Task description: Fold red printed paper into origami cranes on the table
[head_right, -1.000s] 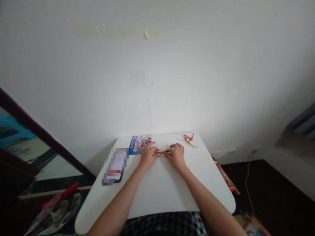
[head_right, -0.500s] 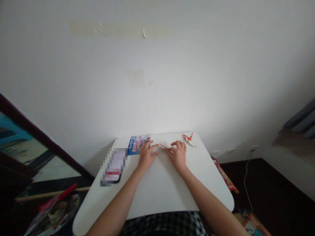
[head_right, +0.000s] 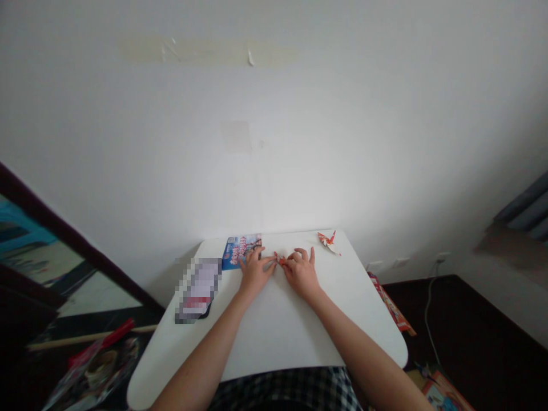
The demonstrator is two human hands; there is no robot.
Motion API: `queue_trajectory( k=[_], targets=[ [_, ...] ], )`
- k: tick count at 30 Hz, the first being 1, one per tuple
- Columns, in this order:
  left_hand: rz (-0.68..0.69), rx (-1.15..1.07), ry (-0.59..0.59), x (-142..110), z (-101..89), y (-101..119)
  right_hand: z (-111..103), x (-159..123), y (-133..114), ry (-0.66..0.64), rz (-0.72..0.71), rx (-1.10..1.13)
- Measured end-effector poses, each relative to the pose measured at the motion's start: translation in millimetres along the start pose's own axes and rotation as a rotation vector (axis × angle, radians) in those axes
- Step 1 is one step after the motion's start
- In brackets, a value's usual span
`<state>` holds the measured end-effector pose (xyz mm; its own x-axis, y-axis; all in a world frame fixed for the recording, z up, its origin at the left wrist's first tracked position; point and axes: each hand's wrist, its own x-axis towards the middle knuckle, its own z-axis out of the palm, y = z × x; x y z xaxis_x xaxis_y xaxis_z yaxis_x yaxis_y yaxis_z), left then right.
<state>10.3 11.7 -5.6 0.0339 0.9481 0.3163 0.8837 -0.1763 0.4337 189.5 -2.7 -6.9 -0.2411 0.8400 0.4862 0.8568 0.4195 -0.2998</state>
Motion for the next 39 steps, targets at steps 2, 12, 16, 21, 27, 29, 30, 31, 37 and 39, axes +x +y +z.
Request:
queue_trajectory(
  k=[2, 12, 16, 21, 27, 29, 30, 31, 37, 39],
  targets=[
    [0.004, 0.0, -0.002, 0, -0.6, 1, 2, 0, 3, -0.025, -0.006, 0.014],
    [0.015, -0.006, -0.032, 0, -1.5, 3, 4, 2, 8, -0.035, 0.097, 0.04],
    [0.034, -0.052, -0.001, 0, -1.9, 7, 5, 2, 8, -0.003, 0.194, 0.058],
    [0.038, -0.075, -0.034, 1, -3.8, 6, 9, 4, 10, -0.007, 0.222, 0.087],
    [0.023, -0.072, -0.056, 3, -3.4, 2, 8, 7, 9, -0.019, 0.229, 0.052],
    [0.032, -0.064, -0.051, 4, -2.5, 2, 7, 8, 8, -0.034, 0.225, 0.047],
    [0.033, -0.058, -0.048, 4, -1.9, 3, 6, 9, 8, -0.04, 0.224, 0.045],
    [0.035, -0.051, -0.044, 4, -1.2, 3, 6, 10, 8, -0.044, 0.224, 0.043],
    [0.044, -0.033, -0.044, 3, 0.6, 1, 9, 8, 11, -0.048, 0.19, 0.068],
    [0.054, -0.032, -0.059, 2, -1.2, 0, 10, 6, 12, -0.056, 0.177, 0.084]
  ],
)
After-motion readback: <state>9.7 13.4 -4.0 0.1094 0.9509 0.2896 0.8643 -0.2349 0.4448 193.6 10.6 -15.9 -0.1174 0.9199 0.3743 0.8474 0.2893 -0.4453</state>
